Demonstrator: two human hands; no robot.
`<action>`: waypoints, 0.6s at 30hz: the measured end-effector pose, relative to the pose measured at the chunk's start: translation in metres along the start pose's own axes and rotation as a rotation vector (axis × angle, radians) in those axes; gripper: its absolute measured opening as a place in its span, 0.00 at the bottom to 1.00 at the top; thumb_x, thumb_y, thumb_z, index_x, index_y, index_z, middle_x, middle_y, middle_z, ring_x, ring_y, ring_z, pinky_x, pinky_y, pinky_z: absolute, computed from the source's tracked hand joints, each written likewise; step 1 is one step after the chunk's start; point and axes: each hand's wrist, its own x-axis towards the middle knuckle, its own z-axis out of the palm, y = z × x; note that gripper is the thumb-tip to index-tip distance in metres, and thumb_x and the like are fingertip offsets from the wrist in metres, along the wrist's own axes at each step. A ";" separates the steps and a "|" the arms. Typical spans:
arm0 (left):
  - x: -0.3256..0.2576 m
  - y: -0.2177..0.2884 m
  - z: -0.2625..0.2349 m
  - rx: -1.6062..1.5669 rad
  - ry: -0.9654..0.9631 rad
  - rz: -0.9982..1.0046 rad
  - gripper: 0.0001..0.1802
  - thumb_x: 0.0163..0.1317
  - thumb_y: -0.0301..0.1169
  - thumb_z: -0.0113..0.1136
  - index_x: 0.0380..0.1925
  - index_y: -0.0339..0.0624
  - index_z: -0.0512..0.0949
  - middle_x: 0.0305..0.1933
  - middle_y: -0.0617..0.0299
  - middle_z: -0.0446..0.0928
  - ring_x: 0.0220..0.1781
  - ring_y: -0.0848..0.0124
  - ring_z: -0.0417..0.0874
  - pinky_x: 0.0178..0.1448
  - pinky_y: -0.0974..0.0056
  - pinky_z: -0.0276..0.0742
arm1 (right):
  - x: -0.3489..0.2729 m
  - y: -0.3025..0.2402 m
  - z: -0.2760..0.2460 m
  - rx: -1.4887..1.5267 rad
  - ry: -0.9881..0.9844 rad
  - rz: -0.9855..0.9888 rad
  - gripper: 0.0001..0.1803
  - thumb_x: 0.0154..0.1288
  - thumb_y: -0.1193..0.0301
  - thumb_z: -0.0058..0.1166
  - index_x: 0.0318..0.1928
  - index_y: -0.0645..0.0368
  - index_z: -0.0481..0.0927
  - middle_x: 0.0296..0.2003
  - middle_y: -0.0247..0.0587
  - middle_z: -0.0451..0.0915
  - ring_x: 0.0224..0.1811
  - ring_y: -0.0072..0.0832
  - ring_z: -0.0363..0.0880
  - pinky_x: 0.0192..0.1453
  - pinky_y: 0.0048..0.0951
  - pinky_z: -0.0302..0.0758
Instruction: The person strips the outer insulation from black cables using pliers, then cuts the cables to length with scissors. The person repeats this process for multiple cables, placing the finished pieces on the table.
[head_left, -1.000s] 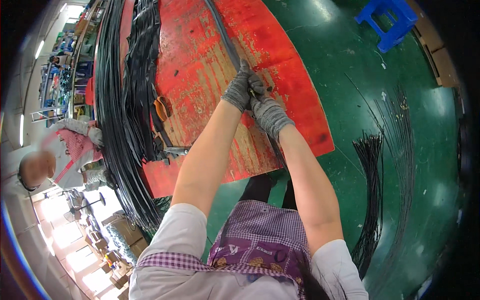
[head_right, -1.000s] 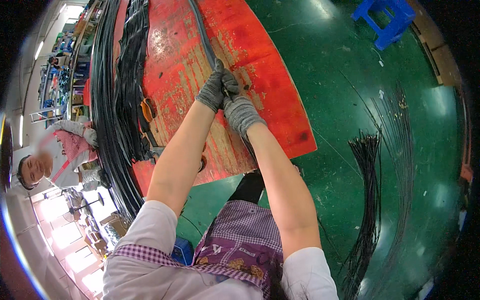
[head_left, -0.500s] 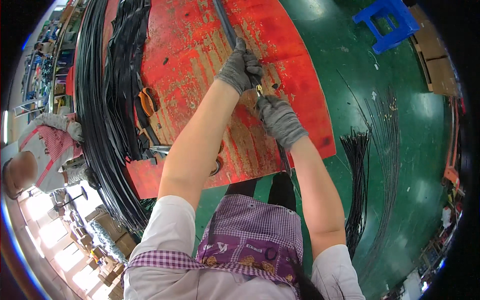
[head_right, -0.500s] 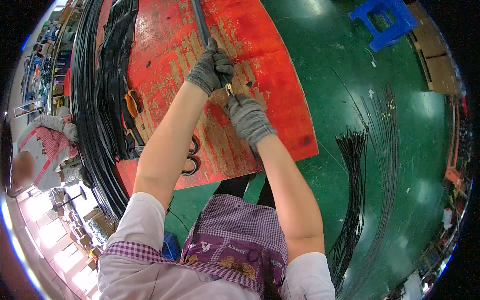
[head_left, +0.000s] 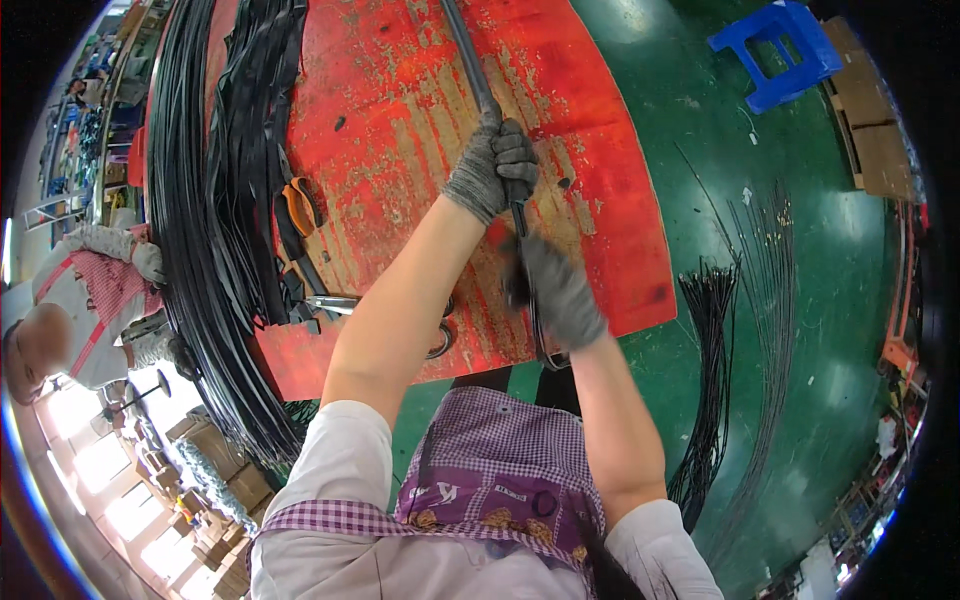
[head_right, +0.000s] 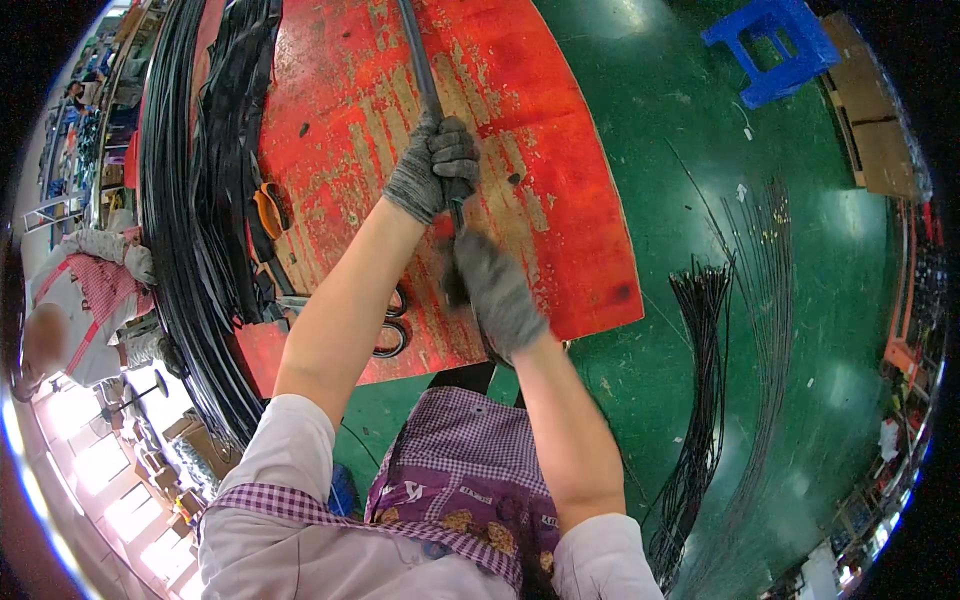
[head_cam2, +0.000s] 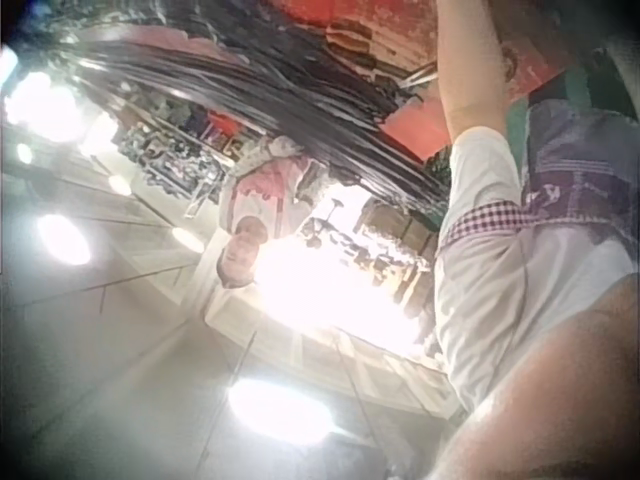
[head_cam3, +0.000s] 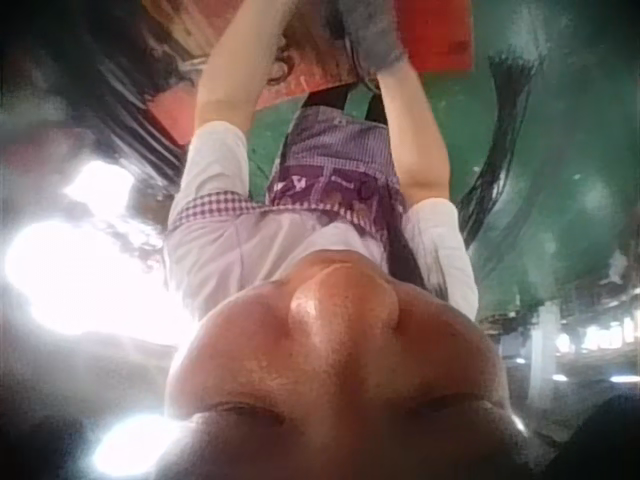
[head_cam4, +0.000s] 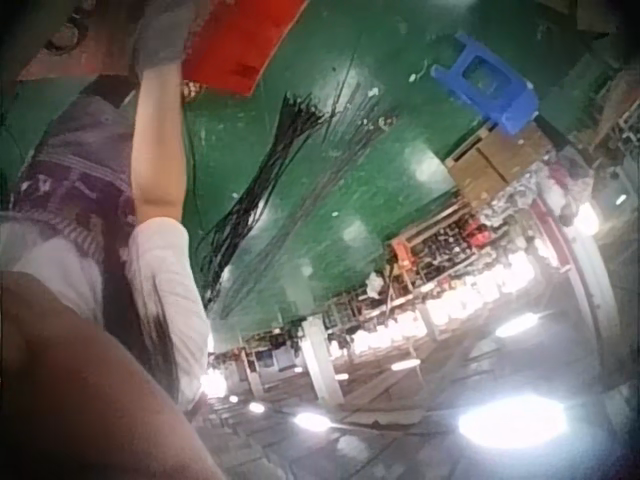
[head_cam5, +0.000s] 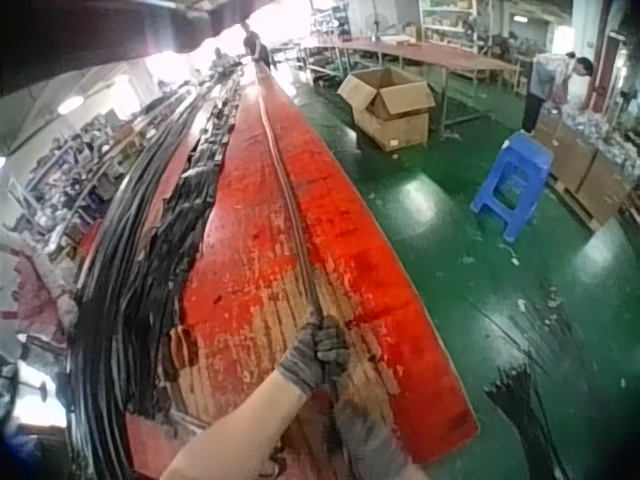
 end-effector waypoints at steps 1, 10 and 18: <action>-0.001 0.001 -0.002 0.035 0.029 0.031 0.21 0.51 0.51 0.48 0.10 0.52 0.59 0.07 0.77 0.52 0.07 0.83 0.53 0.09 0.78 0.53 | -0.017 0.008 0.006 0.022 0.061 0.010 0.11 0.61 0.66 0.34 0.34 0.60 0.67 0.15 0.31 0.66 0.11 0.22 0.62 0.12 0.24 0.60; -0.007 -0.029 -0.014 0.073 -0.135 -0.006 0.21 0.50 0.51 0.49 0.10 0.51 0.61 0.06 0.75 0.53 0.08 0.82 0.54 0.10 0.78 0.54 | 0.011 0.009 0.004 -0.931 0.316 -0.307 0.11 0.59 0.68 0.34 0.36 0.59 0.69 0.19 0.39 0.71 0.17 0.31 0.68 0.21 0.30 0.65; -0.041 -0.060 0.014 0.834 0.533 0.122 0.21 0.56 0.47 0.45 0.36 0.38 0.69 0.22 0.62 0.70 0.23 0.71 0.71 0.31 0.68 0.70 | 0.006 0.007 -0.009 -1.187 0.154 -0.481 0.13 0.53 0.73 0.39 0.39 0.66 0.69 0.35 0.53 0.71 0.37 0.44 0.70 0.38 0.37 0.68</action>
